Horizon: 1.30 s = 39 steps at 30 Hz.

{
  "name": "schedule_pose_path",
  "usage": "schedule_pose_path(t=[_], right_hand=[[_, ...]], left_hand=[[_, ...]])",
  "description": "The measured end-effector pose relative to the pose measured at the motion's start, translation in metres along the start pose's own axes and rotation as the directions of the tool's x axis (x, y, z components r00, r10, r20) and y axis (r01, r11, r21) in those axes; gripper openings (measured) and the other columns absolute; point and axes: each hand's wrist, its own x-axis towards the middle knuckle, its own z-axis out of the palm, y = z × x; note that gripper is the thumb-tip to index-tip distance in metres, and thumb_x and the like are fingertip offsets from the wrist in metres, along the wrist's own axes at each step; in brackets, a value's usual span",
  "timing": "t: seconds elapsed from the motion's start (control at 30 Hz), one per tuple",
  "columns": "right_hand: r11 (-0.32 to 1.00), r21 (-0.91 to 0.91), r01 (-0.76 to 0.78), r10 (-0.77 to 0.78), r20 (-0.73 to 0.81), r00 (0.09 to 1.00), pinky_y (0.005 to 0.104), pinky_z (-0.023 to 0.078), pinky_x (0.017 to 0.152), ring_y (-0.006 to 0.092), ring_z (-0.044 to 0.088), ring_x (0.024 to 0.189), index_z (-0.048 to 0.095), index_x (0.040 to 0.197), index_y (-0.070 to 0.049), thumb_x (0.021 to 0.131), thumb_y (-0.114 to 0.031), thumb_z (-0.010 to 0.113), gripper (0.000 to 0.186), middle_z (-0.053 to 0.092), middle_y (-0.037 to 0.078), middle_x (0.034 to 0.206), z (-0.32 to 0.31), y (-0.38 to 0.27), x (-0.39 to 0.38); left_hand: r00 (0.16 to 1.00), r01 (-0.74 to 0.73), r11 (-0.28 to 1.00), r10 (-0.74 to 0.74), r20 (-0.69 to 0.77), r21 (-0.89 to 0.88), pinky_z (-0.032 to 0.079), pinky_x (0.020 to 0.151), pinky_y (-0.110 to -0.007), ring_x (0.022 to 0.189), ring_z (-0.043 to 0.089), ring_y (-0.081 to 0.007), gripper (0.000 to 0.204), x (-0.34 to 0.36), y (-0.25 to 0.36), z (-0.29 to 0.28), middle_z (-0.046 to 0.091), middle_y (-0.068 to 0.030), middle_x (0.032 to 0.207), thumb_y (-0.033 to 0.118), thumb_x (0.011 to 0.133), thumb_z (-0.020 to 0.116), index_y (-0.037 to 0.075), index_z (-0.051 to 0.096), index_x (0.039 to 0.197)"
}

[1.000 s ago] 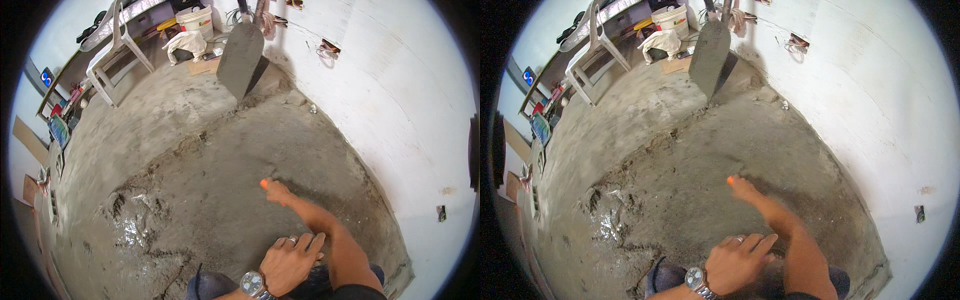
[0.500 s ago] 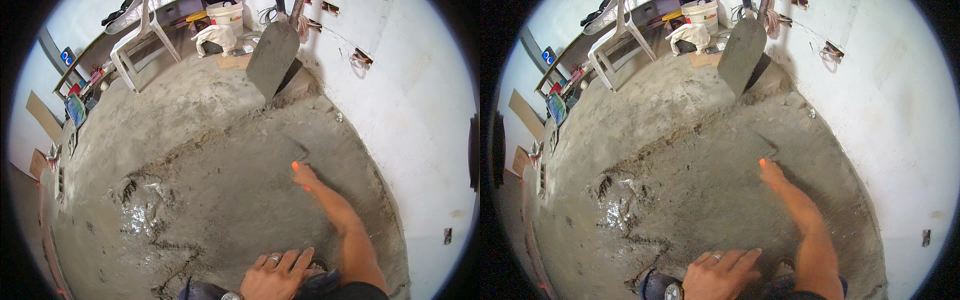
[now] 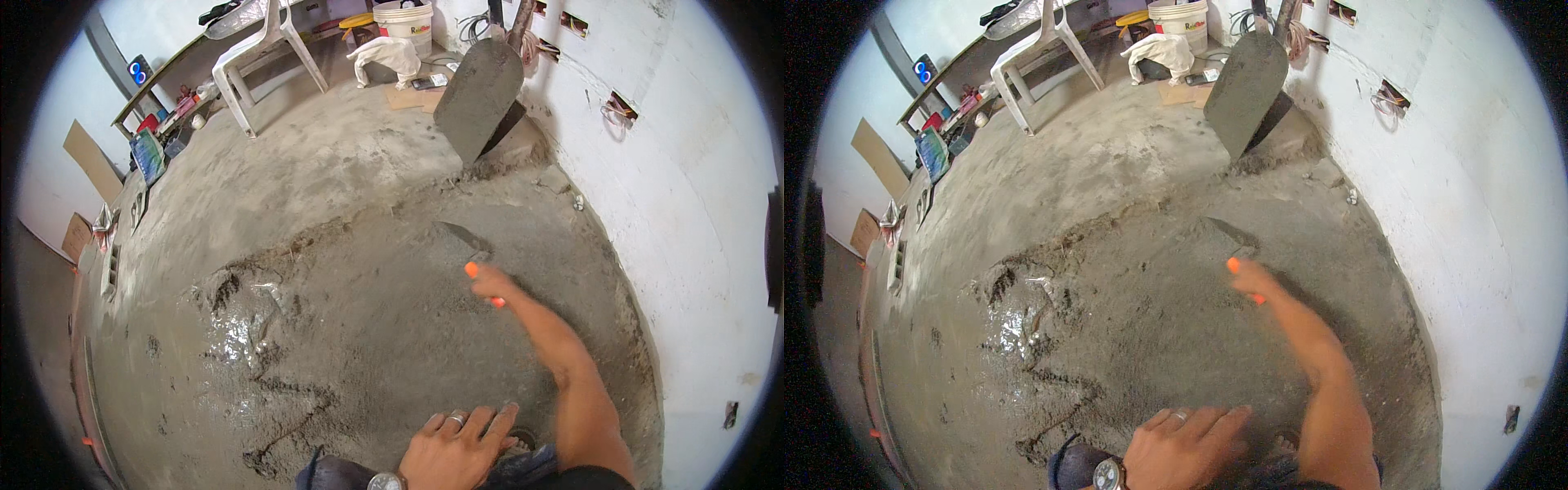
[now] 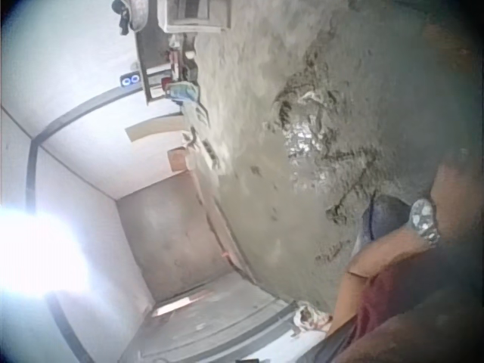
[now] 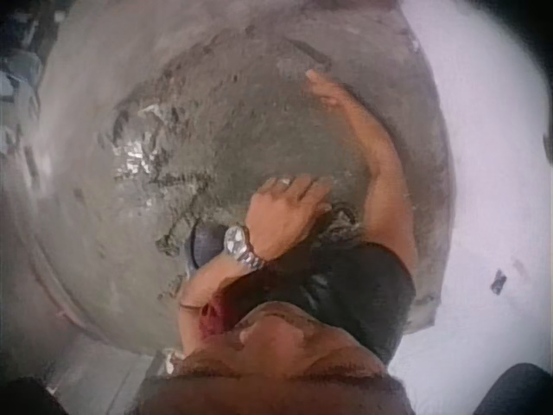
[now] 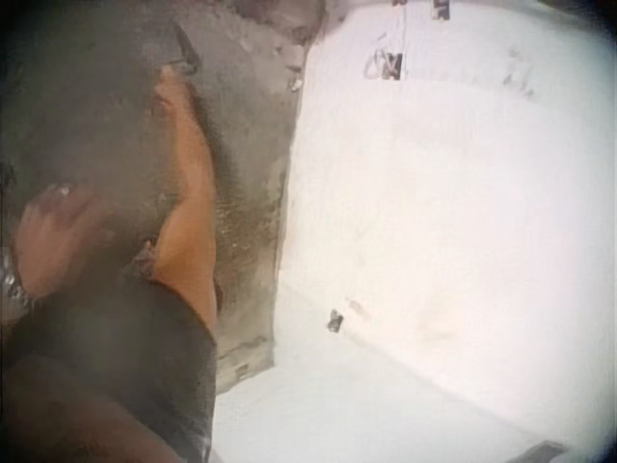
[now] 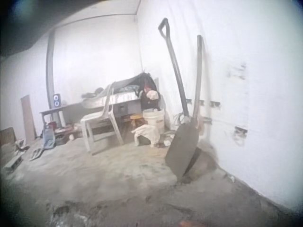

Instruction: The person kneels on a wet concrete floor and uses a trowel to smooth the surface. Another person is visible in the background working near a bucket. The camera wearer continues to level the concrete across the floor area.

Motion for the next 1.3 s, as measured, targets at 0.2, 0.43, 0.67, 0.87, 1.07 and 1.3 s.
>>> schedule_pose_path(t=[0.2, 0.43, 0.67, 0.87, 1.07, 1.3], right_hand=[[0.98, 0.194, -0.033, 0.09, -0.294, 0.952, 0.0415, 0.052, 0.075, 0.0299, 0.063, 0.095, 0.052, 0.117, 0.001, 0.078, -0.009, 0.06, 0.042, 0.059, 0.017, 0.112, -0.03, -0.017, 0.022], [0.897, -0.184, 0.401, -0.361, 0.217, 0.907, 0.0447, 0.049, 0.084, 0.0364, 0.059, 0.103, 0.046, 0.118, 0.002, 0.079, -0.011, 0.058, 0.043, 0.058, 0.026, 0.107, 0.093, -0.107, -0.056], [0.979, 0.201, -0.045, 0.087, -0.208, 0.974, 0.0419, 0.05, 0.08, 0.0349, 0.06, 0.099, 0.052, 0.112, 0.003, 0.075, -0.011, 0.062, 0.041, 0.06, 0.021, 0.108, 0.017, -0.06, -0.019], [1.0, 0.028, -0.007, 0.004, 0.098, 0.995, 0.0426, 0.047, 0.088, 0.0364, 0.055, 0.109, 0.033, 0.127, 0.009, 0.076, -0.014, 0.066, 0.065, 0.05, 0.024, 0.12, 0.123, -0.133, -0.086], [0.888, -0.098, 0.45, -0.405, 0.3, 0.864, 0.0464, 0.047, 0.088, 0.0382, 0.057, 0.104, 0.044, 0.123, -0.003, 0.08, -0.01, 0.055, 0.045, 0.056, 0.024, 0.114, 0.145, -0.124, -0.133], [0.965, 0.176, -0.197, 0.227, -0.168, 0.959, 0.0403, 0.05, 0.08, 0.0309, 0.063, 0.096, 0.051, 0.113, 0.007, 0.076, -0.011, 0.06, 0.043, 0.062, 0.022, 0.102, 0.033, -0.062, -0.046]], left_hand=[[0.996, 0.025, 1.0, -0.024, -0.086, 0.012, 0.048, 0.064, -0.033, 0.072, 0.061, -0.0233, 0.032, -0.008, -0.004, 0.006, 0.062, -0.0062, 0.089, 0.022, 0.077, 0.063, 0.013, 0.061, 0.108], [0.978, 0.013, 0.997, -0.028, -0.205, -0.072, 0.048, 0.063, -0.034, 0.071, 0.061, -0.0232, 0.03, -0.008, -0.008, 0.004, 0.061, -0.0059, 0.084, 0.021, 0.078, 0.061, 0.011, 0.06, 0.106], [0.975, 0.037, 0.993, -0.06, -0.214, -0.111, 0.047, 0.064, -0.036, 0.07, 0.06, -0.0258, 0.022, -0.031, -0.02, -0.011, 0.059, -0.0079, 0.084, 0.02, 0.079, 0.06, 0.01, 0.059, 0.099], [0.996, 0.079, 0.993, -0.083, -0.046, -0.088, 0.053, 0.063, -0.035, 0.072, 0.065, -0.0235, 0.037, -0.039, -0.038, 0.001, 0.063, -0.0045, 0.096, 0.031, 0.083, 0.061, 0.015, 0.056, 0.116], [0.993, -0.056, 0.991, 0.042, -0.115, -0.122, 0.052, 0.062, -0.035, 0.07, 0.065, -0.0247, 0.037, -0.027, -0.033, 0.02, 0.061, -0.0055, 0.094, 0.03, 0.083, 0.06, 0.013, 0.056, 0.116], [0.995, -0.037, 0.993, 0.026, -0.092, -0.112, 0.052, 0.062, -0.034, 0.069, 0.064, -0.0231, 0.036, -0.044, -0.051, 0.011, 0.06, -0.0046, 0.095, 0.028, 0.084, 0.059, 0.012, 0.055, 0.117]])
